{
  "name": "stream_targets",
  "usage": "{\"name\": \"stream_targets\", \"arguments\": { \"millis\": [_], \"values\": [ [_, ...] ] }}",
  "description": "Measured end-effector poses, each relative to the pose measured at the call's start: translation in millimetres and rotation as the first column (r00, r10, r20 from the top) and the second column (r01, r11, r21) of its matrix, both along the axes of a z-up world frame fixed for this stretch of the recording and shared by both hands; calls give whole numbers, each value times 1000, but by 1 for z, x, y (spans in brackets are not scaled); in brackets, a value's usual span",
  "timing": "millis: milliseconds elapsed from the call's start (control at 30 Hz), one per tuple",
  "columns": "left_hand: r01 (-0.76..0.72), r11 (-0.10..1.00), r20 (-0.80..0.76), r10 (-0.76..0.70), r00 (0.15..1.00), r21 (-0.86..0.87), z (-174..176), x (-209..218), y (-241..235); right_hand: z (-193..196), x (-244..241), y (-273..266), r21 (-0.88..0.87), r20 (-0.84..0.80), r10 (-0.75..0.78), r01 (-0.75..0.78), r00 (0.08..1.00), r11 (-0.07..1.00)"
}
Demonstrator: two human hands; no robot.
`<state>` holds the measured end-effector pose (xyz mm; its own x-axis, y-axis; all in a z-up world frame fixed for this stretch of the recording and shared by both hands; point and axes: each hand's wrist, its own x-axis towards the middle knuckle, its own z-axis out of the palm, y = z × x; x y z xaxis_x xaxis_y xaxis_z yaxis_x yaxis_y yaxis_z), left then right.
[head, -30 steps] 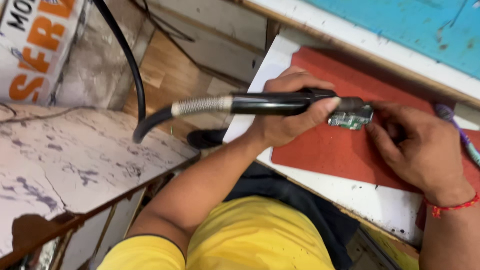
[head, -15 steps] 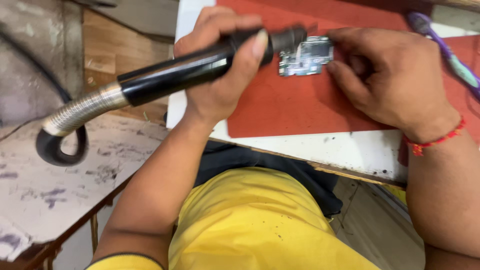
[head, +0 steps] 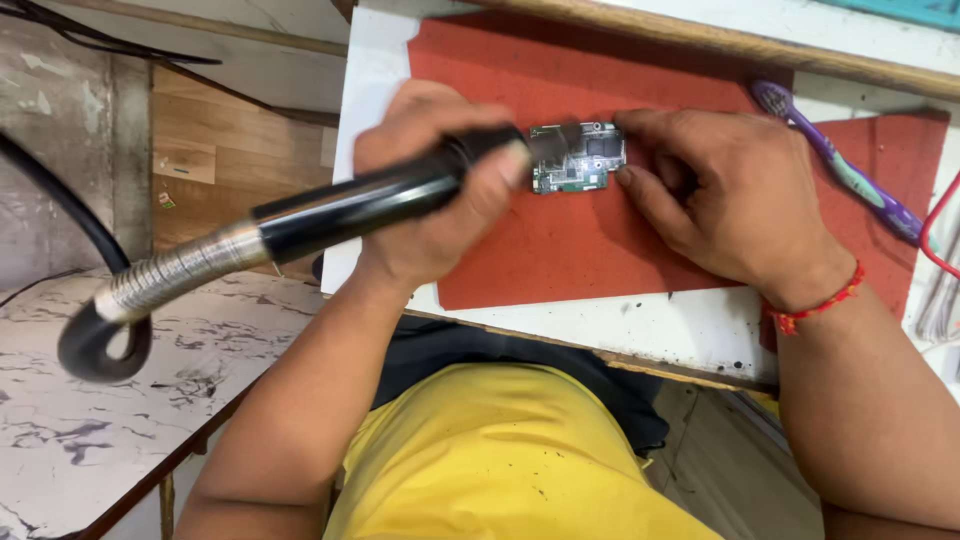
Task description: The person cleans a small circuit board with a toothbrush and then uses a hot air gun to heat specific components on the board. The person works on a cluttered workbench with various electronic parts and tools visible.
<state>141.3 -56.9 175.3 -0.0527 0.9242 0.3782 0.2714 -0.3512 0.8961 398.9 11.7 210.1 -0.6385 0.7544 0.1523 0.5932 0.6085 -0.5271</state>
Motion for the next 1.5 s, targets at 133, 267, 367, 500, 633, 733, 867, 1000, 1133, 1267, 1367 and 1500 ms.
{"name": "stream_targets", "arguments": {
  "millis": [133,267,367,500,633,733,867,1000,1133,1267,1367,1500],
  "values": [
    [-15,998,12,14,1000,67,7,4,10,7,-6,5,-45,50,-32,34,998,998],
    [15,999,10,-15,1000,47,6,0,10,7,-6,5,-13,43,-20,21,999,1000],
    [31,996,10,-32,999,88,6,2,8,6,-5,4,-9,40,-5,5,999,1000],
    [54,996,-24,-53,998,69,11,0,10,6,-6,5,-25,22,-26,27,999,999],
    [-166,986,26,166,986,-1,8,5,6,6,-7,5,41,-14,-12,12,1000,999],
    [0,994,-7,0,1000,109,11,1,9,9,-8,5,-33,7,-92,92,996,995],
    [-97,994,37,96,995,40,13,6,10,10,-5,8,-63,18,-155,156,988,986],
    [74,986,-38,-69,997,151,14,4,13,4,-3,7,6,-35,-92,92,995,996],
    [-110,992,83,114,990,-61,18,4,11,4,-4,6,-4,-18,-99,99,995,995],
    [-13,998,-5,14,1000,67,17,6,12,6,-5,7,-53,65,-154,157,986,986],
    [-128,992,2,128,992,9,15,9,11,6,-7,5,-31,33,-188,189,982,981],
    [12,996,-25,-9,1000,91,15,7,11,8,-7,7,-39,22,-166,166,986,985]
  ]
}}
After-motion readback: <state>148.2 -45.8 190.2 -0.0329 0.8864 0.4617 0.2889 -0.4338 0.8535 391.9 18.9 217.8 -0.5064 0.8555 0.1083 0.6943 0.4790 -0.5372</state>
